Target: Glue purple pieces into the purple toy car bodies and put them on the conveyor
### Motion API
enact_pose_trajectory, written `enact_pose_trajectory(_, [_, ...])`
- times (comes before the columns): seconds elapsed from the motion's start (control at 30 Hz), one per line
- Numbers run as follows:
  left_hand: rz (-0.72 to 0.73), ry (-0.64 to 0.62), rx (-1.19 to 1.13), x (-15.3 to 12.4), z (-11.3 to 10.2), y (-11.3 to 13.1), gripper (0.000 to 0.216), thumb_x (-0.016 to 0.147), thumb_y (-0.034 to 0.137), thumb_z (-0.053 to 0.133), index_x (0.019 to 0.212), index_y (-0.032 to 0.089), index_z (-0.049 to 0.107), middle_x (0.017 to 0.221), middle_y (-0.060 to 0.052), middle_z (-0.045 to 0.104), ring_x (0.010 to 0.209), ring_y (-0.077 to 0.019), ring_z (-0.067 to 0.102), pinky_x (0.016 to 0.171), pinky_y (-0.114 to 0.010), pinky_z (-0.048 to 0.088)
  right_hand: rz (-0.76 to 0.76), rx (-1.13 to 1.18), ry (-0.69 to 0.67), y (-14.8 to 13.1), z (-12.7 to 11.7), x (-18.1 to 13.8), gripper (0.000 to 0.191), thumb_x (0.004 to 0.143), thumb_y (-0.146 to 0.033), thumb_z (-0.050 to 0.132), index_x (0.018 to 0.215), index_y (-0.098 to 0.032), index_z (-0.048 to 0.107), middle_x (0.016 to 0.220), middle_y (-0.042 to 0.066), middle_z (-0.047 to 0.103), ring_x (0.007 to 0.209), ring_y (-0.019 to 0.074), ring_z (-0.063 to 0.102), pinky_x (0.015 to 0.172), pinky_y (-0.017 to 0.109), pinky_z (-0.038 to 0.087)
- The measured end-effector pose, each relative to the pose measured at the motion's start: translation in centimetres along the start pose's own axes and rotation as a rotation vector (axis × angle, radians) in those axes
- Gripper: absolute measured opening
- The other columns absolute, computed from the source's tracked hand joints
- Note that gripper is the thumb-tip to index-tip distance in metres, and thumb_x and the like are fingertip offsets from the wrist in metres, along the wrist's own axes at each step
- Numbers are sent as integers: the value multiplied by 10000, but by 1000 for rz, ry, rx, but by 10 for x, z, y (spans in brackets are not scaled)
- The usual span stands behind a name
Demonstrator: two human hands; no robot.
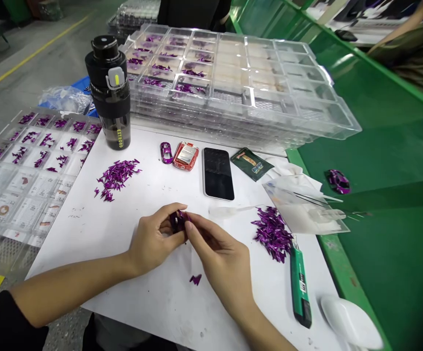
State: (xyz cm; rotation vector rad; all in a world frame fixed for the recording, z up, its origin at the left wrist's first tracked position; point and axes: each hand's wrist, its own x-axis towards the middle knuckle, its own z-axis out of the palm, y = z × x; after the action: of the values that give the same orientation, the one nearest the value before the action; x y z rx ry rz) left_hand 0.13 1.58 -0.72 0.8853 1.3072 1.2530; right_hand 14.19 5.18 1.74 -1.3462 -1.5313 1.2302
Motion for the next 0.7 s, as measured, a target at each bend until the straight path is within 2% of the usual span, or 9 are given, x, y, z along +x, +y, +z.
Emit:
enact_pose_trajectory(0.07, [25,-3,28,-1,1,-2,391,848,264,742,1229,272,653,931,4,749,894,-188,738,940,-387,601,-54,-10,-3,2,7,-4,231,848,-413,726,1024,-278,791,1023,36,779,929,230,746,844,380,645])
enact_pose_trajectory(0.17, [40,-5,-10,-2,1,-4,386,864,265,724,1242,273,646,956,-1,764,935,-196,745,940,-383,609,-132,-30,12,4,12,-6,205,861,-366,713,1038,-296,789,1054,26,775,954,223,743,860,368,645])
enact_pose_trajectory(0.33, [53,-2,-29,-2,2,-5,394,872,253,713,1258,261,636,975,-10,777,939,-195,750,921,-369,620,-155,-30,18,5,12,-7,197,874,-343,708,1049,-302,788,1077,21,771,980,218,744,867,350,647])
enact_pose_trajectory(0.53, [110,22,132,-2,1,-8,401,879,192,672,1268,284,644,943,10,772,944,-195,747,914,-349,617,-223,-112,51,13,15,-10,215,900,-335,682,1079,-275,784,1119,37,760,998,223,742,882,351,643])
enact_pose_trajectory(0.63, [96,-24,100,2,-2,-4,415,873,160,654,1269,283,647,993,0,760,980,-192,737,922,-335,606,-289,-150,32,16,12,-6,210,910,-335,670,1081,-292,783,1180,44,737,1026,232,731,895,376,637])
enact_pose_trajectory(0.7, [58,-94,42,5,-5,0,548,857,149,666,1377,300,575,1015,-6,748,948,-177,734,904,-327,602,-265,-146,0,16,6,0,171,884,-361,708,1018,-295,791,1247,52,706,1107,255,700,964,420,608])
